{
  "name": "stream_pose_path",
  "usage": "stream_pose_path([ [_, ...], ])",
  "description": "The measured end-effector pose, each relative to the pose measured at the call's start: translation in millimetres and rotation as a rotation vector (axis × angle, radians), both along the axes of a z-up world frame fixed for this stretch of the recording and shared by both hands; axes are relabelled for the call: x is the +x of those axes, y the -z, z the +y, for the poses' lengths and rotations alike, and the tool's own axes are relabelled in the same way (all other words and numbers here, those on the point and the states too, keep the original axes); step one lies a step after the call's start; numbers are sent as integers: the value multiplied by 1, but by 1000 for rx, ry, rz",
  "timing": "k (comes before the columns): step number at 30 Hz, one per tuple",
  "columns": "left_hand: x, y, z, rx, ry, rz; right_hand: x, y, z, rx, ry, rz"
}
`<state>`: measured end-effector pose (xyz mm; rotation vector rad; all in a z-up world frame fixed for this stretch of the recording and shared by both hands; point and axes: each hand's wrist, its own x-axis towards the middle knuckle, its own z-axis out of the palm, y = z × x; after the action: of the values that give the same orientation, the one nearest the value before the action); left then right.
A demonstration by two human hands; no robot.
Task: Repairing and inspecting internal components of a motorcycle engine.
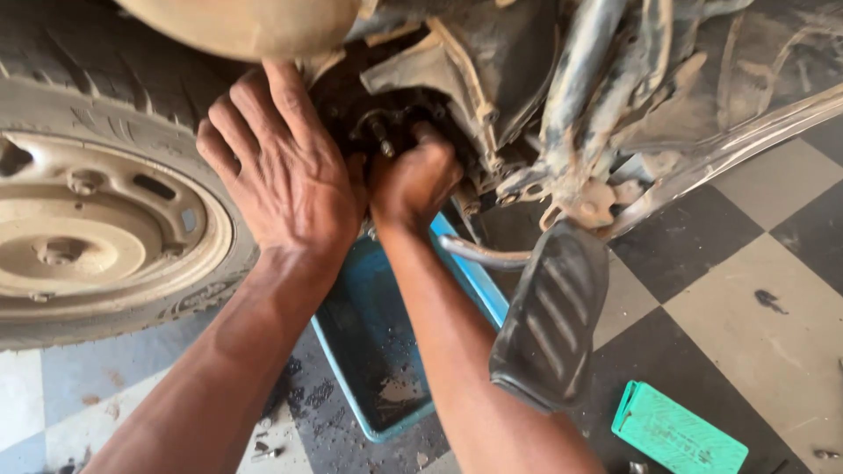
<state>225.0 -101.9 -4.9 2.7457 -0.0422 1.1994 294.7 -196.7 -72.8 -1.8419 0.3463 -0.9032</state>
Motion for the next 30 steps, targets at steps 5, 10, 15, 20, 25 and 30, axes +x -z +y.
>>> stream_pose_path([
  [5, 1, 17, -9, 49, -47, -129, -12, -23, -13, 310, -192, -1],
  [10, -33, 44, -12, 104, -14, -209, -17, -12, -20, 517, -280, 13],
  [15, -57, 27, -26, 365, 175, 317, 6, 13, -23, 957, -340, 6],
  [20, -38, 4, -42, 406, 33, 324, 0, 19, -39, 115, -330, -18],
  [25, -23, -24, -58, 497, -15, 624, -8, 11, -55, -139, -326, -146],
  [30, -19, -15, -56, 568, -61, 590, -38, -26, -50, -35, -465, 41],
])
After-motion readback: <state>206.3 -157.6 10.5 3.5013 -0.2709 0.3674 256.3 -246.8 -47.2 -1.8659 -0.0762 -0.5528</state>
